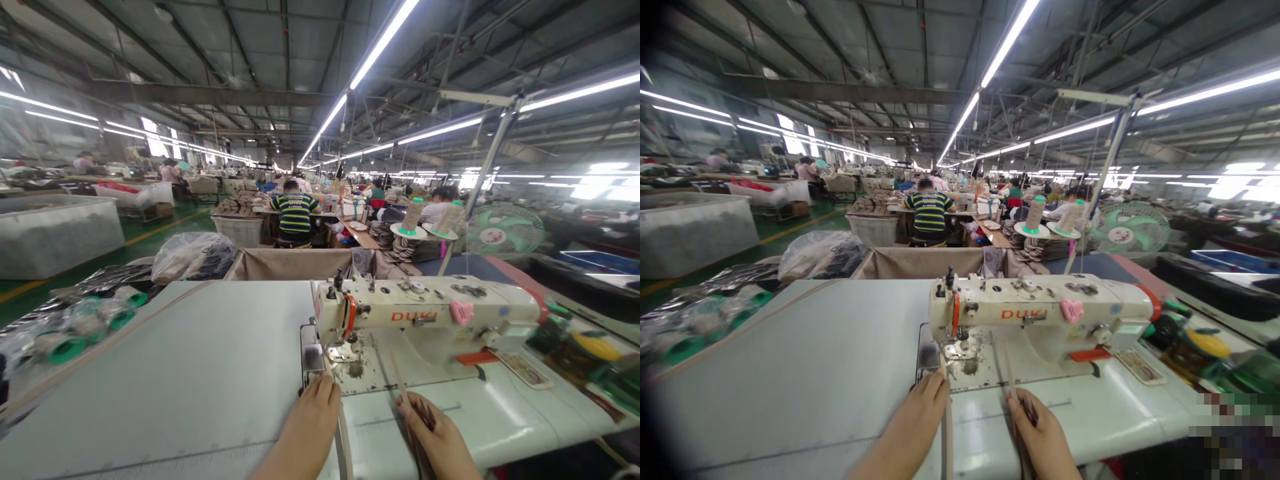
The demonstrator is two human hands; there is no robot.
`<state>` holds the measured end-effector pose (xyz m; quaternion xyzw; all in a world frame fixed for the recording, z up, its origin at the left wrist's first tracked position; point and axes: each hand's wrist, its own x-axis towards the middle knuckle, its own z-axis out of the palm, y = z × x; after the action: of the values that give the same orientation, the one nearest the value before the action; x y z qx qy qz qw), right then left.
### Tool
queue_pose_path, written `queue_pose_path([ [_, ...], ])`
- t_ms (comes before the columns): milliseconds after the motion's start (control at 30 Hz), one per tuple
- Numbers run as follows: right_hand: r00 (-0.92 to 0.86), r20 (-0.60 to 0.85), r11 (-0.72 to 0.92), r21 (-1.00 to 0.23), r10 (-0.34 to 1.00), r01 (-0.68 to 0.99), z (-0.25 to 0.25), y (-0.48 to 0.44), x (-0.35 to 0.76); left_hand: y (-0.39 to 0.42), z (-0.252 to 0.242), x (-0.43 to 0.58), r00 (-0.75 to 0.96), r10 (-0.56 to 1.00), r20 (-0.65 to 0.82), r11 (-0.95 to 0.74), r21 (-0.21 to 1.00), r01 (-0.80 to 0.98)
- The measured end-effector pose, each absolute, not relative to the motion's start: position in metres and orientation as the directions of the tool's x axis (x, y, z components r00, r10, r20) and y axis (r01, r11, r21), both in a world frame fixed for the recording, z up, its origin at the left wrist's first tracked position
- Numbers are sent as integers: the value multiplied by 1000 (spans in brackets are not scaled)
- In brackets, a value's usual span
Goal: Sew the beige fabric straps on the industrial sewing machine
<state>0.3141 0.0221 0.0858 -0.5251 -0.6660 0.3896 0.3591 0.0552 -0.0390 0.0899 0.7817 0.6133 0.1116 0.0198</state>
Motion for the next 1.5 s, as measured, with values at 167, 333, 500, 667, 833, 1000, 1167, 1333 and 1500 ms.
queue_pose_path([
  [167,-156,19,89,-883,988,461,93,16,311,-44,94,53,231,945,232,-271,161,949],
  [333,-151,1,71,-886,988,458,98,13,309,-46,99,52,235,946,223,-277,180,944],
  [500,-146,2,72,-877,989,475,101,11,308,-47,98,50,249,937,245,-291,154,944],
  [667,-152,-13,59,-884,988,465,102,8,308,-47,98,50,268,924,273,-302,90,949],
  [833,-142,-23,48,-877,990,478,101,11,309,-46,96,49,273,899,342,-317,78,945],
  [1000,-126,-4,61,-857,992,511,97,14,309,-47,97,49,271,893,360,-312,59,948],
  [1167,-95,9,55,-865,995,499,101,9,307,-47,100,49,263,898,353,-312,91,946],
  [1333,-127,-15,50,-866,992,497,97,14,310,-47,102,49,244,908,341,-299,117,947],
  [1500,-122,-11,48,-884,992,465,96,12,310,-47,102,47,236,921,311,-295,157,942],
])
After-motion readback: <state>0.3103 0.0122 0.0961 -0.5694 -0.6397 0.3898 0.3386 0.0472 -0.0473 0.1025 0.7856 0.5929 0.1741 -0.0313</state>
